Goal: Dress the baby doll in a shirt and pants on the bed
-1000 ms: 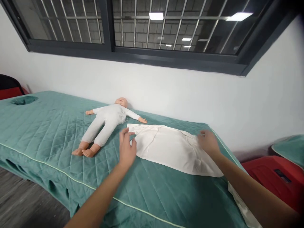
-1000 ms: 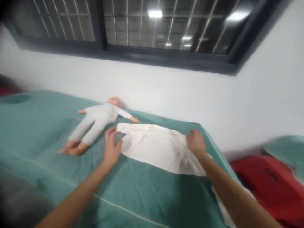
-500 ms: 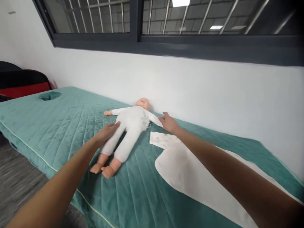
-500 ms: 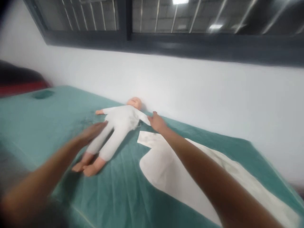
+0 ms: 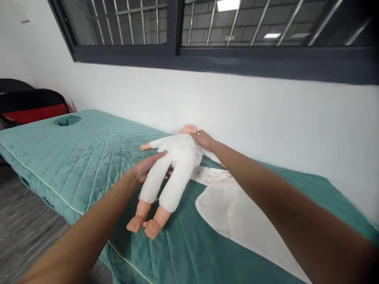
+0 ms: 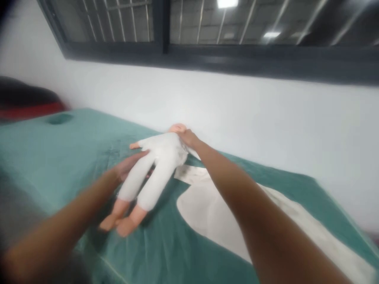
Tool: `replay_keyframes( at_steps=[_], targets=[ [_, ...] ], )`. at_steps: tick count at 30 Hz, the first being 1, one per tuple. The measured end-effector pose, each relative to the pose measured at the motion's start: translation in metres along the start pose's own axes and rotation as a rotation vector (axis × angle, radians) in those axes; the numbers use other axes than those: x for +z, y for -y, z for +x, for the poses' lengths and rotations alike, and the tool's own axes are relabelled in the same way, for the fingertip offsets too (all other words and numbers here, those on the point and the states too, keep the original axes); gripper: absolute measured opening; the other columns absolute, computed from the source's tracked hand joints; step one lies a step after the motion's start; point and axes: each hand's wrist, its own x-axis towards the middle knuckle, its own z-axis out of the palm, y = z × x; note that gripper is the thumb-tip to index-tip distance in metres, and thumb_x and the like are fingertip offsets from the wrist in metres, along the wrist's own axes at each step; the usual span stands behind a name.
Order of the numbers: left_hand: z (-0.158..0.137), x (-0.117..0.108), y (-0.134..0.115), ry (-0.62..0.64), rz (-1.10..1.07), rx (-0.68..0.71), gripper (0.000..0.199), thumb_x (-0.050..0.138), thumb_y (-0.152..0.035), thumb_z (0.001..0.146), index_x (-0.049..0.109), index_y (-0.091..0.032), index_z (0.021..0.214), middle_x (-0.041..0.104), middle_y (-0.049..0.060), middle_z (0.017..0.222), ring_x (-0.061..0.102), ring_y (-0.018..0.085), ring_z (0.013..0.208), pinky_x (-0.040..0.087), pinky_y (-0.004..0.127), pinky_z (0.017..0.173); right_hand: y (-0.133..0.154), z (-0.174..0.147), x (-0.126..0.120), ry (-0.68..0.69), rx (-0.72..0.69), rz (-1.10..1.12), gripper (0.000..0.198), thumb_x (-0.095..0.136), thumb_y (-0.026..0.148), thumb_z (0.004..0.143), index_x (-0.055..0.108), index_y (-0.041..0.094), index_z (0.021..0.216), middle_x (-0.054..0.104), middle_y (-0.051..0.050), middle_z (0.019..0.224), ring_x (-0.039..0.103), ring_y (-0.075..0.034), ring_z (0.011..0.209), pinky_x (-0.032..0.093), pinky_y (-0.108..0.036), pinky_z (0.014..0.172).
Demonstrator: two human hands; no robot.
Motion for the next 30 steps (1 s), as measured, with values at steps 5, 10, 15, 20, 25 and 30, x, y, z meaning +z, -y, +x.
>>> replay_keyframes(
  at_steps=[5,10,15,20,25,30],
  targets=[
    [-0.009,0.088,0.006,0.064,0.059,0.111,0.058,0.049,-0.062,0.086,0.061,-0.013,0.114,0.074,0.015,0.095,0.071,0.029,0.087,0.06,0.042,0.072,-0.02,-0.066,-0.077,-0.062,0.124,-0.053,0.058,0.049,0.065,0.082,0.064,0.018,0.111,0.071,-0.011,0.113,0.065,-0.031,0.103,0.052,-0.04,0.09],
    [-0.005,0.195,0.055,0.082,0.136,0.255,0.06,0.054,-0.066,0.081,0.061,-0.017,0.115,0.073,0.018,0.096,0.071,0.03,0.083,0.059,0.043,0.066,-0.067,-0.16,-0.146,-0.111,0.384,-0.148,0.066,0.054,0.073,0.078,0.063,0.018,0.115,0.069,-0.012,0.12,0.063,-0.034,0.11,0.052,-0.037,0.089],
    [0.004,0.277,0.1,0.194,0.081,0.258,0.067,0.051,-0.069,0.081,0.053,-0.02,0.127,0.071,0.018,0.102,0.071,0.029,0.083,0.059,0.042,0.064,-0.113,-0.231,-0.181,-0.148,0.601,-0.218,0.088,0.046,0.075,0.081,0.044,0.007,0.137,0.057,-0.024,0.134,0.062,-0.033,0.114,0.051,-0.04,0.089],
    [0.009,0.31,0.117,0.27,0.003,0.15,0.074,0.049,-0.068,0.082,0.04,-0.022,0.14,0.068,0.018,0.114,0.071,0.029,0.083,0.059,0.042,0.065,-0.142,-0.249,-0.181,-0.133,0.654,-0.253,0.095,0.041,0.08,0.08,0.034,0.009,0.143,0.053,-0.024,0.139,0.062,-0.032,0.115,0.05,-0.038,0.089],
    [0.019,0.304,0.122,0.197,0.172,0.251,0.065,0.042,-0.068,0.086,0.053,-0.021,0.129,0.071,0.015,0.1,0.07,0.026,0.077,0.057,0.041,0.068,-0.159,-0.243,-0.174,-0.101,0.61,-0.342,0.08,0.03,0.076,0.086,0.041,0.016,0.137,0.061,-0.02,0.13,0.064,-0.03,0.11,0.048,-0.037,0.087],
    [0.042,0.28,0.102,-0.233,0.934,0.534,0.051,0.037,-0.055,0.094,0.068,-0.017,0.084,0.068,0.013,0.082,0.066,0.027,0.083,0.05,0.039,0.078,-0.152,-0.232,-0.196,-0.097,0.58,-0.605,0.068,0.038,0.071,0.086,0.055,0.014,0.12,0.066,-0.024,0.113,0.059,-0.042,0.109,0.041,-0.054,0.09]
  ],
)
